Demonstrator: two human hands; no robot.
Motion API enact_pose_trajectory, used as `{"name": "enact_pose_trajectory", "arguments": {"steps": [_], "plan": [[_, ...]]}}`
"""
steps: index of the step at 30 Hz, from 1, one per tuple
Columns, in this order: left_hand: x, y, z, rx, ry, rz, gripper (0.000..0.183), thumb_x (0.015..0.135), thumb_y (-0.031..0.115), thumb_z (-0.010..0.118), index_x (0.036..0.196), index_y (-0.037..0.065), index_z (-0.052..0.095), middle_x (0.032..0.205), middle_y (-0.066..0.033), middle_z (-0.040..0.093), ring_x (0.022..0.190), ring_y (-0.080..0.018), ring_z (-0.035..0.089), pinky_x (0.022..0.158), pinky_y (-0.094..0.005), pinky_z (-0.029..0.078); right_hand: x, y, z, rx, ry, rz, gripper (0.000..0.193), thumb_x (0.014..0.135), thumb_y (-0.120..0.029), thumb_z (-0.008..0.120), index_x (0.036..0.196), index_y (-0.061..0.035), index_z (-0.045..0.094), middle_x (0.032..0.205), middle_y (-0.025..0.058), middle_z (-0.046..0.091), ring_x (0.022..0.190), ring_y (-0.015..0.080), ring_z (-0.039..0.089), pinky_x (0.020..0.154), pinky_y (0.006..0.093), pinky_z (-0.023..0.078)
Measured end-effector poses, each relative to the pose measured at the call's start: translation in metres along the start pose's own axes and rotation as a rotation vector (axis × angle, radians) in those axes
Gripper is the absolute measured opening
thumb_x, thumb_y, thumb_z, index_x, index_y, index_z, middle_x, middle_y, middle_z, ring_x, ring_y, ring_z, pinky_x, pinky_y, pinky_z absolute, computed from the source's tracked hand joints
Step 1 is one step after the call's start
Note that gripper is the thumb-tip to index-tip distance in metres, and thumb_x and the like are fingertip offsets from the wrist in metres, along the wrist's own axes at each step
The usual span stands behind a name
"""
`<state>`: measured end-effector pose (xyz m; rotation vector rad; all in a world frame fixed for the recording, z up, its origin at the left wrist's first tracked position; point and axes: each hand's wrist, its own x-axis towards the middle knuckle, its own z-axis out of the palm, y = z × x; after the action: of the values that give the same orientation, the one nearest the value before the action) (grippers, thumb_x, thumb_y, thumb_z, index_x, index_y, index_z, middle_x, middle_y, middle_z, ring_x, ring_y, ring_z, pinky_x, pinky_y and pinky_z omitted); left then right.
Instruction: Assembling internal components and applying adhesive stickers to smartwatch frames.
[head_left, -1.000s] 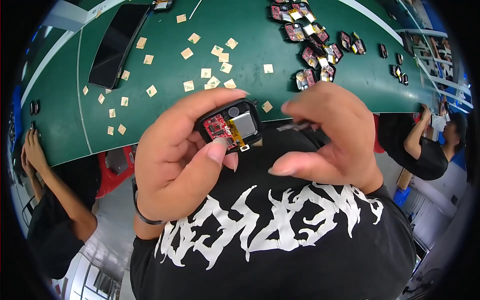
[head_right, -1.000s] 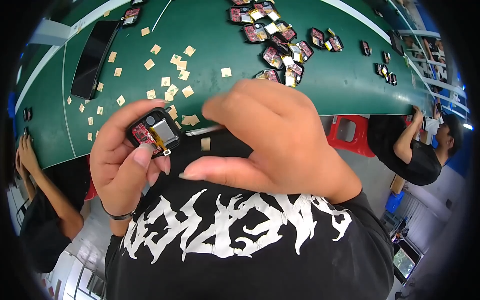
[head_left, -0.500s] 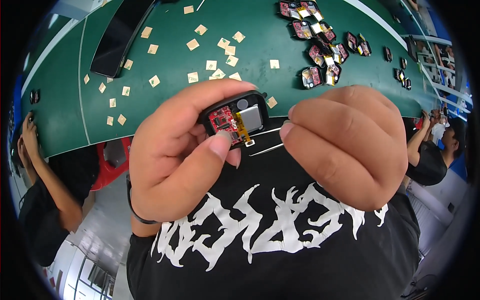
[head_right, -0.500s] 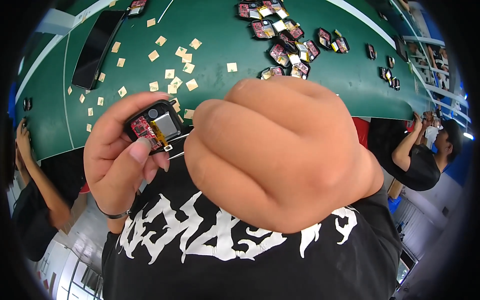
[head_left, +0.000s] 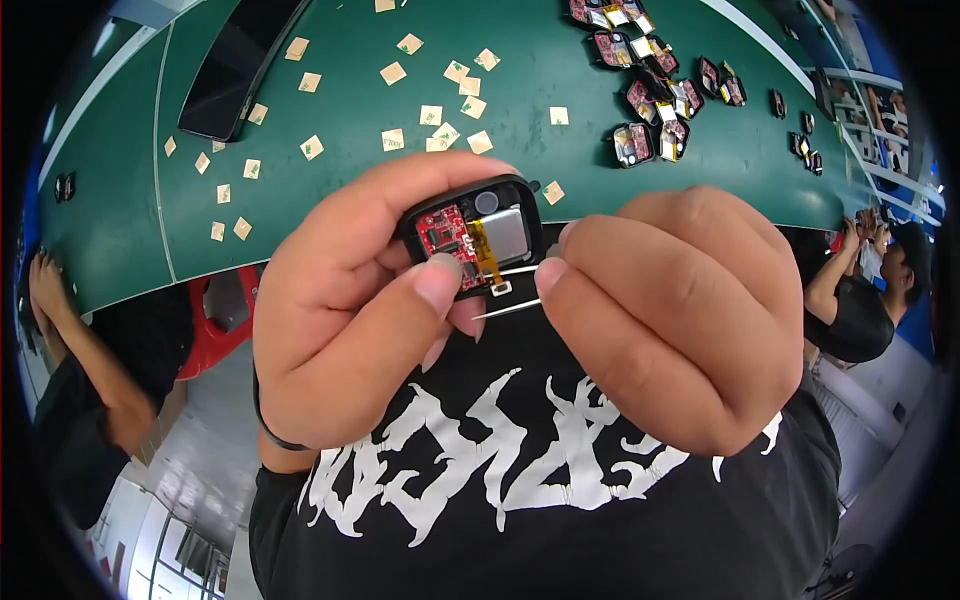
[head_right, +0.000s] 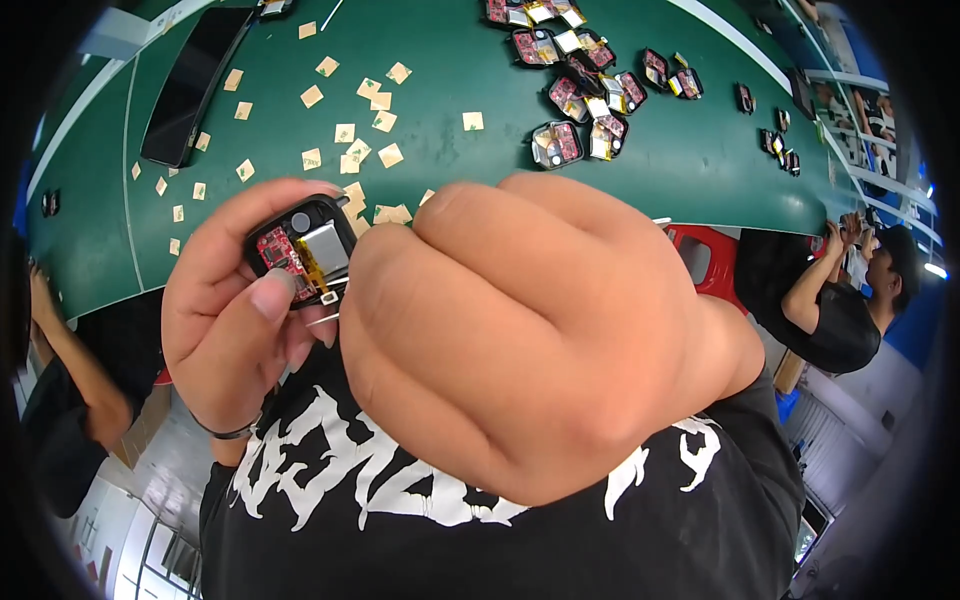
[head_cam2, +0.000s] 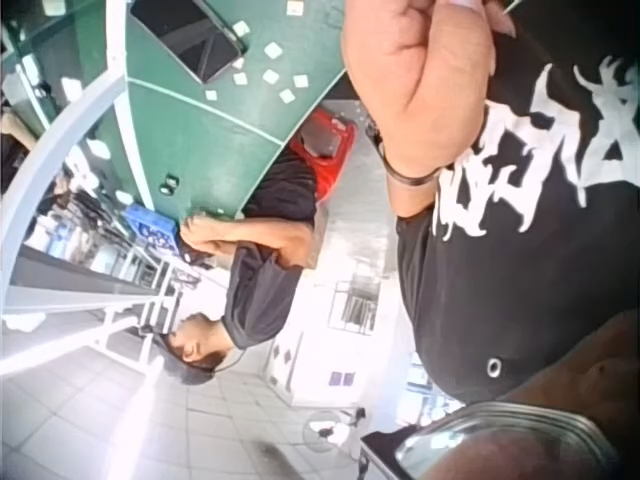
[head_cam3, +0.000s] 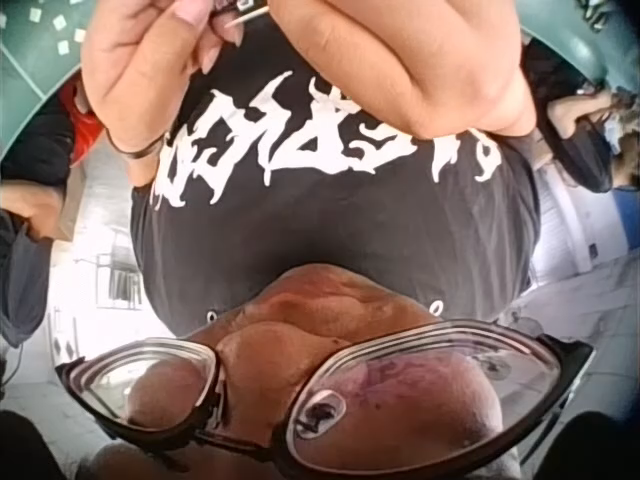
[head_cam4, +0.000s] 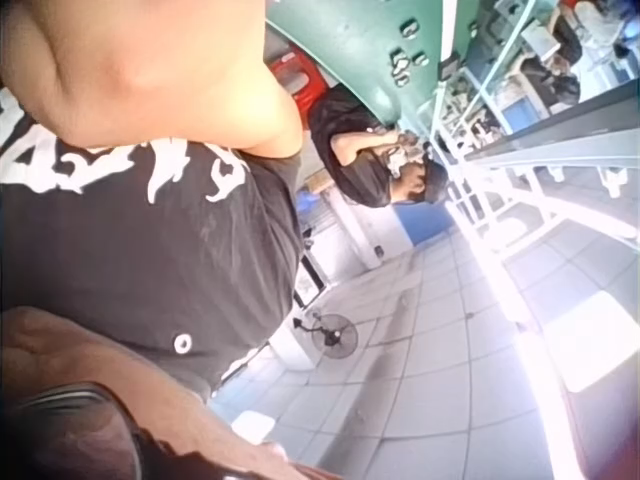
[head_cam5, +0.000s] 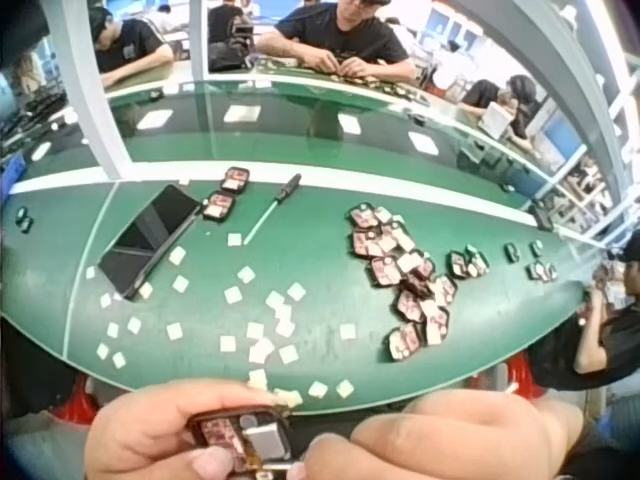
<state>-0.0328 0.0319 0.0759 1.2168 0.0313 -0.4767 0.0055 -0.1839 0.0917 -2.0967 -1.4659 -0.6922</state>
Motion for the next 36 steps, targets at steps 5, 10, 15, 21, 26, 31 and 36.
{"name": "enact_pose_trajectory", "arguments": {"steps": [5,10,15,21,26,31,36], "plan": [[-0.003,0.003,-0.002,-0.007,0.006,-0.030,0.047,0.093,0.004,0.047,0.138,-0.011,0.047,0.099,-0.0093,0.067,0.060,-0.0006,0.052,0.051,-0.0143,0.040,0.000,-0.004,-0.002,0.076,-0.018,0.050,0.028,0.061,-0.008,0.071,0.084,0.0087,0.068,0.076,0.0160,0.065,0.055,0.0210,0.058,0.043,0.0269,0.043],[-0.004,0.004,-0.006,-0.006,-0.051,-0.042,0.048,0.092,0.005,0.047,0.137,-0.011,0.047,0.098,-0.0080,0.067,0.063,-0.0002,0.052,0.055,-0.0144,0.041,0.001,-0.006,-0.001,0.109,-0.023,0.023,0.029,0.061,-0.008,0.071,0.084,0.0087,0.069,0.077,0.0159,0.066,0.056,0.0215,0.059,0.043,0.0275,0.044],[-0.006,0.002,-0.007,-0.053,-0.032,-0.066,0.048,0.092,0.005,0.048,0.137,-0.011,0.048,0.097,-0.0071,0.066,0.065,-0.0002,0.052,0.057,-0.0149,0.041,0.000,-0.005,-0.001,0.167,-0.063,0.007,0.028,0.060,-0.008,0.071,0.082,0.0084,0.069,0.077,0.0154,0.065,0.057,0.0226,0.059,0.044,0.0285,0.045],[-0.003,-0.011,-0.017,0.065,-0.118,0.061,0.048,0.093,0.009,0.056,0.137,-0.010,0.049,0.098,-0.0057,0.066,0.068,-0.0020,0.054,0.061,-0.0161,0.043,0.001,-0.005,-0.005,0.197,-0.200,-0.010,0.025,0.061,-0.005,0.071,0.081,0.0086,0.066,0.077,0.0157,0.064,0.056,0.0231,0.059,0.045,0.0298,0.046],[-0.010,-0.008,-0.007,0.093,0.069,0.050,0.037,0.097,-0.003,0.058,0.135,-0.003,0.056,0.095,-0.0009,0.059,0.078,-0.0040,0.052,0.070,-0.0186,0.043,0.006,0.004,-0.017,0.203,-0.329,0.078,0.027,0.063,0.000,0.073,0.087,0.0077,0.065,0.083,0.0152,0.064,0.064,0.0246,0.063,0.052,0.0318,0.050],[-0.016,-0.027,-0.037,0.173,0.241,0.193,0.034,0.099,0.000,0.059,0.132,-0.004,0.058,0.097,-0.0034,0.059,0.076,-0.0055,0.055,0.067,-0.0181,0.043,-0.013,0.022,-0.034,0.095,-0.367,0.504,0.023,0.075,-0.002,0.076,0.096,0.0016,0.066,0.088,0.0097,0.067,0.072,0.0229,0.063,0.058,0.0325,0.049],[-0.016,-0.038,-0.085,0.347,0.548,0.263,0.034,0.103,0.009,0.056,0.136,0.000,0.057,0.079,-0.0005,0.058,0.057,0.0000,0.040,0.050,-0.0144,0.028,-0.057,0.032,-0.044,-0.003,-0.399,0.889,0.028,0.082,-0.011,0.078,0.106,-0.0013,0.067,0.092,0.0141,0.067,0.074,0.0304,0.066,0.066,0.0378,0.053]]}}
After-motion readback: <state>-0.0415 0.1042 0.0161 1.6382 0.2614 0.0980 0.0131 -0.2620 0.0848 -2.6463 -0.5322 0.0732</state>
